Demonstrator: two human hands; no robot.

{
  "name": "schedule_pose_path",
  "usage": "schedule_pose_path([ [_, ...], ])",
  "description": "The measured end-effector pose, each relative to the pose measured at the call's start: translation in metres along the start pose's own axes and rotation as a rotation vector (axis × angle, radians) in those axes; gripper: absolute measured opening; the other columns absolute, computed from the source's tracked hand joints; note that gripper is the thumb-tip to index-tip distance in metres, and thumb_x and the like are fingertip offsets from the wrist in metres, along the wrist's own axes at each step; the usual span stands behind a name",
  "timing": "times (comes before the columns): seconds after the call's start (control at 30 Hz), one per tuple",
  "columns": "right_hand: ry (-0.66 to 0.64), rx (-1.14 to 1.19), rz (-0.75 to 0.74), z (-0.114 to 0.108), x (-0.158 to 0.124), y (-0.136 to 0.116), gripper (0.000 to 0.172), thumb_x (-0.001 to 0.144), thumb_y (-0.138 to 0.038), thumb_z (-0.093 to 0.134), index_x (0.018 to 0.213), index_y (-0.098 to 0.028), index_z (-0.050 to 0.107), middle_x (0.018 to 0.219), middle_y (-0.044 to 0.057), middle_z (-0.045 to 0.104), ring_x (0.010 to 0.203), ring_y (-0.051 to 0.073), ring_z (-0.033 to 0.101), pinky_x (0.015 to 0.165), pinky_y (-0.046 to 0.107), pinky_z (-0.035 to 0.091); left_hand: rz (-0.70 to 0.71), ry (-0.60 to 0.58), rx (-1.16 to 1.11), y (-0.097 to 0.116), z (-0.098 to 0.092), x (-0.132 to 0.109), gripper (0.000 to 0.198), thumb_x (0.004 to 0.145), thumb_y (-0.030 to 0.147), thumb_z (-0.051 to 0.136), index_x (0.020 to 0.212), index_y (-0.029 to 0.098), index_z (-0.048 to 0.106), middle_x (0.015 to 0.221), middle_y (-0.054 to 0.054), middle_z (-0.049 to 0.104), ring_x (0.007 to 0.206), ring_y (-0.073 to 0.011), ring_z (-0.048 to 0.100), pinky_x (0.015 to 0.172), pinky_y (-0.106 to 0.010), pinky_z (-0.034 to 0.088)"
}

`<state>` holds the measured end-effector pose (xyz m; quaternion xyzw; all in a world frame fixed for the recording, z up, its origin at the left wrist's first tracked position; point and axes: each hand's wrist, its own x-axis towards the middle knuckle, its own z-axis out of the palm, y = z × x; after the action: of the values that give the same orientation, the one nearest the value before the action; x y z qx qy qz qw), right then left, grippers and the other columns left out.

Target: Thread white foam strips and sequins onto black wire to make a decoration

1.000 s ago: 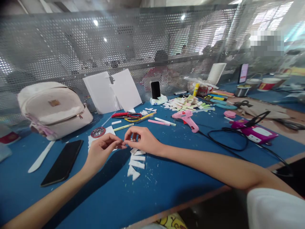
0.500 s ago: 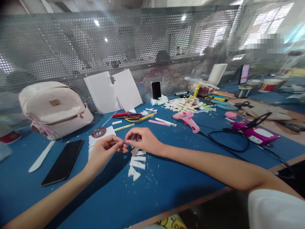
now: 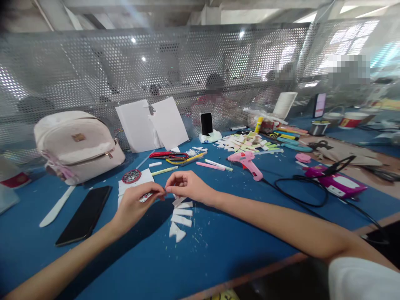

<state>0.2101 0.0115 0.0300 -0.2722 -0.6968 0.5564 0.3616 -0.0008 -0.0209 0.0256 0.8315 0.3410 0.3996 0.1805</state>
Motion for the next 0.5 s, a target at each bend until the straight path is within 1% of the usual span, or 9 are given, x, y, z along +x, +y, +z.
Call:
schedule_pose_path([
  [0.07,0.010,0.025,0.020,0.001,-0.001,0.000,0.024,0.081,-0.036,0.074,0.084,-0.014,0.065,0.066,-0.002,0.059,0.053,0.007,0.049,0.050,0.019,0.037,0.176,0.010,0.191,-0.004,-0.001,-0.002,0.013,0.096,0.014,0.054,0.097,0.018,0.066,0.087,-0.003,0.073,0.077,-0.0148,0.068,0.070,-0.024,0.052],
  [0.13,0.028,0.035,0.027,0.001,-0.001,0.001,0.025,0.079,-0.037,0.075,0.085,-0.014,0.065,0.067,-0.002,0.060,0.054,0.007,0.049,0.050,0.019,0.037,0.286,0.012,0.334,-0.007,-0.002,-0.004,0.016,0.098,0.013,0.050,0.104,0.018,0.064,0.094,-0.006,0.073,0.082,-0.0167,0.069,0.073,-0.026,0.053],
  [0.27,0.053,0.058,0.040,0.003,-0.002,0.000,0.026,0.076,-0.036,0.079,0.084,-0.014,0.067,0.067,-0.002,0.061,0.054,0.007,0.050,0.050,0.019,0.036,0.408,0.010,0.524,-0.010,-0.005,-0.006,0.020,0.098,0.012,0.046,0.111,0.015,0.061,0.101,-0.010,0.072,0.090,-0.0201,0.069,0.079,-0.031,0.056],
  [0.37,0.063,0.119,0.066,0.005,-0.002,-0.004,0.026,0.078,-0.037,0.077,0.085,-0.013,0.070,0.073,0.001,0.065,0.056,0.007,0.051,0.049,0.019,0.035,0.501,0.018,0.608,-0.009,-0.010,-0.005,0.021,0.098,0.009,0.047,0.114,0.012,0.060,0.105,-0.014,0.072,0.095,-0.0222,0.069,0.082,-0.033,0.056],
  [0.5,0.066,0.220,0.107,0.005,-0.002,-0.006,0.026,0.080,-0.037,0.075,0.083,-0.011,0.072,0.082,0.006,0.070,0.057,0.006,0.051,0.046,0.017,0.032,0.528,0.023,0.641,-0.010,-0.014,-0.004,0.022,0.098,0.010,0.048,0.116,0.012,0.060,0.107,-0.014,0.071,0.096,-0.0219,0.069,0.085,-0.033,0.056],
])
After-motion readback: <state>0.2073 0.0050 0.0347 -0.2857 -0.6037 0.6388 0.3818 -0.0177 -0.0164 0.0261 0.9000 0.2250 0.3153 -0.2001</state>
